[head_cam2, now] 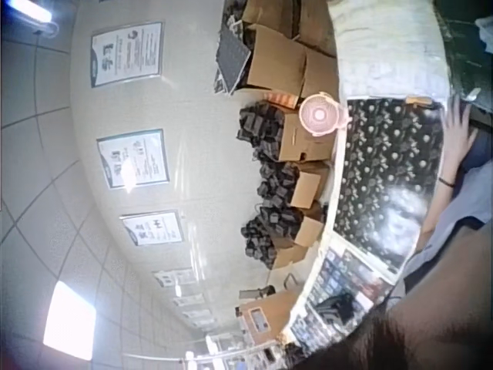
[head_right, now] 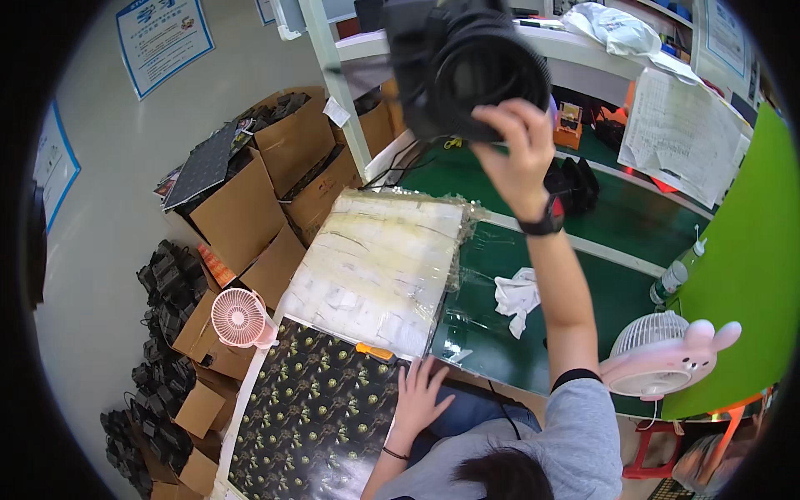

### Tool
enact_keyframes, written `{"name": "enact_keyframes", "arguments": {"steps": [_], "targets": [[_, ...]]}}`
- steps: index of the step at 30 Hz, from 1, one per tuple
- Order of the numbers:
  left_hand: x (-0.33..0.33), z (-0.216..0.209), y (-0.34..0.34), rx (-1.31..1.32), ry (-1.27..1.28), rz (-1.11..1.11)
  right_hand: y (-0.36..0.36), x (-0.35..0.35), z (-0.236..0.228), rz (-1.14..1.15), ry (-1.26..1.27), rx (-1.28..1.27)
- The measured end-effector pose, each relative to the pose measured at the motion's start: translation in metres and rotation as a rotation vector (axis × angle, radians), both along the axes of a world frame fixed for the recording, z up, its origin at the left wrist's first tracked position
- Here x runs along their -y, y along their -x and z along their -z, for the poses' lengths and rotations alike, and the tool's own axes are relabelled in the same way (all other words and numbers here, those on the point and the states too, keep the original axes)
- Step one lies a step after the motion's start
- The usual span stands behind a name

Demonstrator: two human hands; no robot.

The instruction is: Assembling the internal components and casing of a solar-powered electronic device at a workshop bench.

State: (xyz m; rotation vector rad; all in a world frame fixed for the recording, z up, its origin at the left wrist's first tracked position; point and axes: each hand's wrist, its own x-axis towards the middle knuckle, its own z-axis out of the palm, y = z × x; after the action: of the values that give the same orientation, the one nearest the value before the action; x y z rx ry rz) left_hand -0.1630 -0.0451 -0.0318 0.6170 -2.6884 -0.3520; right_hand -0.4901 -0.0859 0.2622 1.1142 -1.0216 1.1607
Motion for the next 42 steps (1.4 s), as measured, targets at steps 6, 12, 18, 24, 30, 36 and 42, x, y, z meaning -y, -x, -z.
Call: {"name": "enact_keyframes", "arguments": {"steps": [6,12,18,24,30,36,42], "targets": [[0.004,0.012,-0.001,0.202,0.118,0.002,0.089,0.023,-0.098,0.169,0.178,-0.089],[0.004,0.013,0.003,0.169,0.081,0.01,0.161,0.001,-0.159,0.457,0.131,-0.113],[0.005,0.021,0.0,0.189,0.12,0.007,0.186,0.017,-0.179,0.463,0.122,-0.009],[0.005,0.02,0.0,0.174,0.116,-0.02,0.186,0.072,-0.185,0.391,0.045,-0.038],[0.005,0.01,0.002,0.12,0.009,-0.047,0.169,0.141,-0.187,0.288,-0.069,0.092],[0.006,0.001,0.007,0.092,-0.073,-0.047,0.169,0.182,-0.194,0.366,-0.287,0.242],[0.007,-0.004,0.007,0.057,-0.098,-0.082,0.139,0.183,-0.21,0.339,-0.477,0.341]]}}
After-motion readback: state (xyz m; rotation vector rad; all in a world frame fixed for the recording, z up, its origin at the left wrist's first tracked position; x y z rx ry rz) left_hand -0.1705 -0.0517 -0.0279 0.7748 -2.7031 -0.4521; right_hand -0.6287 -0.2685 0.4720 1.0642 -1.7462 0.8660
